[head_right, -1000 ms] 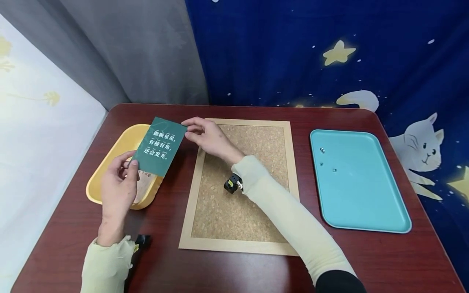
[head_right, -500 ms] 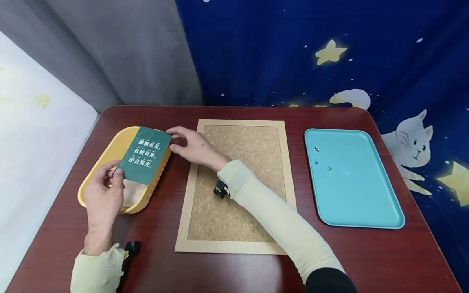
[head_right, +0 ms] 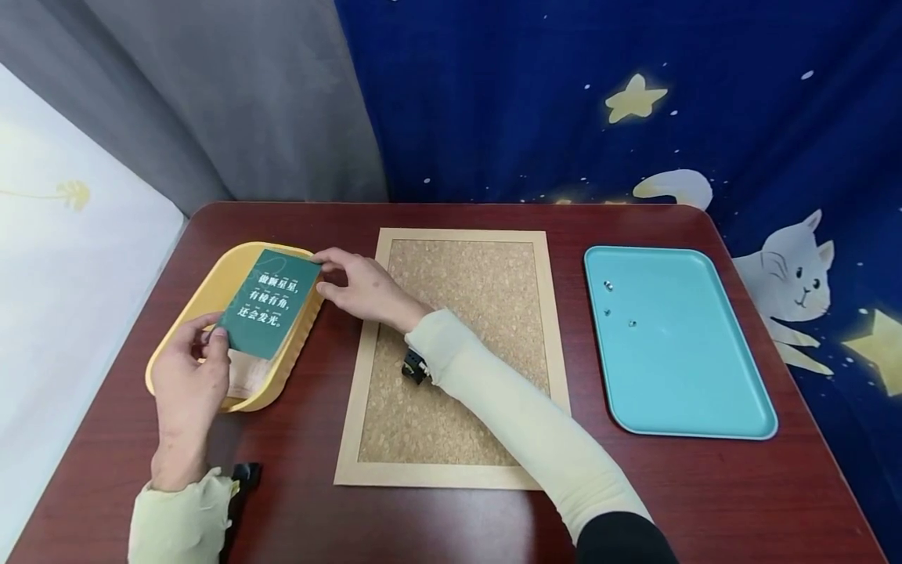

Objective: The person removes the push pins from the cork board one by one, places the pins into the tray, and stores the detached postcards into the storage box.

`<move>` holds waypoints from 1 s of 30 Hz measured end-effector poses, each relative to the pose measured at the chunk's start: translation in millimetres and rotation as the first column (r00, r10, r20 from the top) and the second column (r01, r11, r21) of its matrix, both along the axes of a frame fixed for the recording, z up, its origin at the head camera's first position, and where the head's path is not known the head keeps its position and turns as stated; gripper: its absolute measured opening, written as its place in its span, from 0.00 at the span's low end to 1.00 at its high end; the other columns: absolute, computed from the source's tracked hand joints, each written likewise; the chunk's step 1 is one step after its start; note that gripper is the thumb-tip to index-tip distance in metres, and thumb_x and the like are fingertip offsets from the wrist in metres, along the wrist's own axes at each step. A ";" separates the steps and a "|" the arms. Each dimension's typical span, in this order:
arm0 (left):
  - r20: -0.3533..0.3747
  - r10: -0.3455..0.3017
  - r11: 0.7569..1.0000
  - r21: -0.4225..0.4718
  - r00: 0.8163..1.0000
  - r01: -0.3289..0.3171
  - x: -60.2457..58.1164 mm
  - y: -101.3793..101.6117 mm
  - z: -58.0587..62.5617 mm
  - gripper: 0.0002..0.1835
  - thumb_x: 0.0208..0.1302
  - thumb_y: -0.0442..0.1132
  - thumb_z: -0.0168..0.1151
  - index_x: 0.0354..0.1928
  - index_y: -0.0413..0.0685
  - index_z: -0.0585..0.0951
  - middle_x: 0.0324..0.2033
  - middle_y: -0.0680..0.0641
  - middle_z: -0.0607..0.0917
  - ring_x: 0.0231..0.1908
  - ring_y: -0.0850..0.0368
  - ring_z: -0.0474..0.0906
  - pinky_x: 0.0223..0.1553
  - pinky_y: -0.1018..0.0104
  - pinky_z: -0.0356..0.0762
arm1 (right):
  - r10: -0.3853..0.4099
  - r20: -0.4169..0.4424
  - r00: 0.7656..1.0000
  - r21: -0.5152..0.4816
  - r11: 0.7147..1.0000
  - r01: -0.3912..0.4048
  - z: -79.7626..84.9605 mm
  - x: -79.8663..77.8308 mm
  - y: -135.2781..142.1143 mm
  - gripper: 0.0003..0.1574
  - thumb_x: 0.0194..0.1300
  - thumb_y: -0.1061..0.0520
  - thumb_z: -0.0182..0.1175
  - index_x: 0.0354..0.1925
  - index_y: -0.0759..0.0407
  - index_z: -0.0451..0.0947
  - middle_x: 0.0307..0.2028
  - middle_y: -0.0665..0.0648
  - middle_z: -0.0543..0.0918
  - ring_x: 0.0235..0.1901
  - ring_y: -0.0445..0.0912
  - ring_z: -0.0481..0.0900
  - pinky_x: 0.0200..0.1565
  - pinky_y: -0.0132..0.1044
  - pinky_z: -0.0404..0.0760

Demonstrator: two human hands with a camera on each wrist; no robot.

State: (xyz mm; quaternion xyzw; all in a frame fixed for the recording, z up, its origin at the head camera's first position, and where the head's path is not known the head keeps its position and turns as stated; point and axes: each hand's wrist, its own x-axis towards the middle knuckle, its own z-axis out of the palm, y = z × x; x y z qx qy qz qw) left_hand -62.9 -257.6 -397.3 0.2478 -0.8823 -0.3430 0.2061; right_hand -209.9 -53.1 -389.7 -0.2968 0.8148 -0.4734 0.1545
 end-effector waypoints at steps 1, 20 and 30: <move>0.005 0.001 1.000 -0.002 1.000 -0.001 -0.3 -0.3 -0.4 0.16 0.71 0.42 0.54 0.56 0.48 0.82 0.33 0.46 0.80 0.26 0.68 0.66 0.26 0.81 0.62 | -0.002 -0.014 1.000 0.006 1.000 0.002 -0.5 -0.5 -0.5 0.26 0.72 0.52 0.58 0.66 0.47 0.71 0.58 0.50 0.82 0.62 0.40 0.76 0.64 0.40 0.75; 0.076 0.065 0.996 -0.064 0.995 -0.061 -1.1 -10.4 -0.1 0.18 0.71 0.43 0.51 0.57 0.49 0.81 0.36 0.41 0.83 0.32 0.57 0.71 0.35 0.66 0.62 | 0.008 -0.213 0.977 0.202 0.979 0.036 4.1 -3.5 -23.5 0.26 0.73 0.46 0.55 0.67 0.42 0.70 0.55 0.45 0.84 0.56 0.40 0.74 0.58 0.34 0.69; 0.105 0.079 0.995 -0.062 0.991 -0.073 0.9 -14.5 1.0 0.20 0.73 0.43 0.50 0.62 0.46 0.78 0.45 0.37 0.84 0.39 0.46 0.75 0.37 0.60 0.64 | 0.060 -0.310 0.949 0.267 0.963 0.027 3.7 -7.7 -36.5 0.25 0.74 0.43 0.52 0.67 0.41 0.70 0.56 0.43 0.84 0.56 0.38 0.79 0.65 0.37 0.60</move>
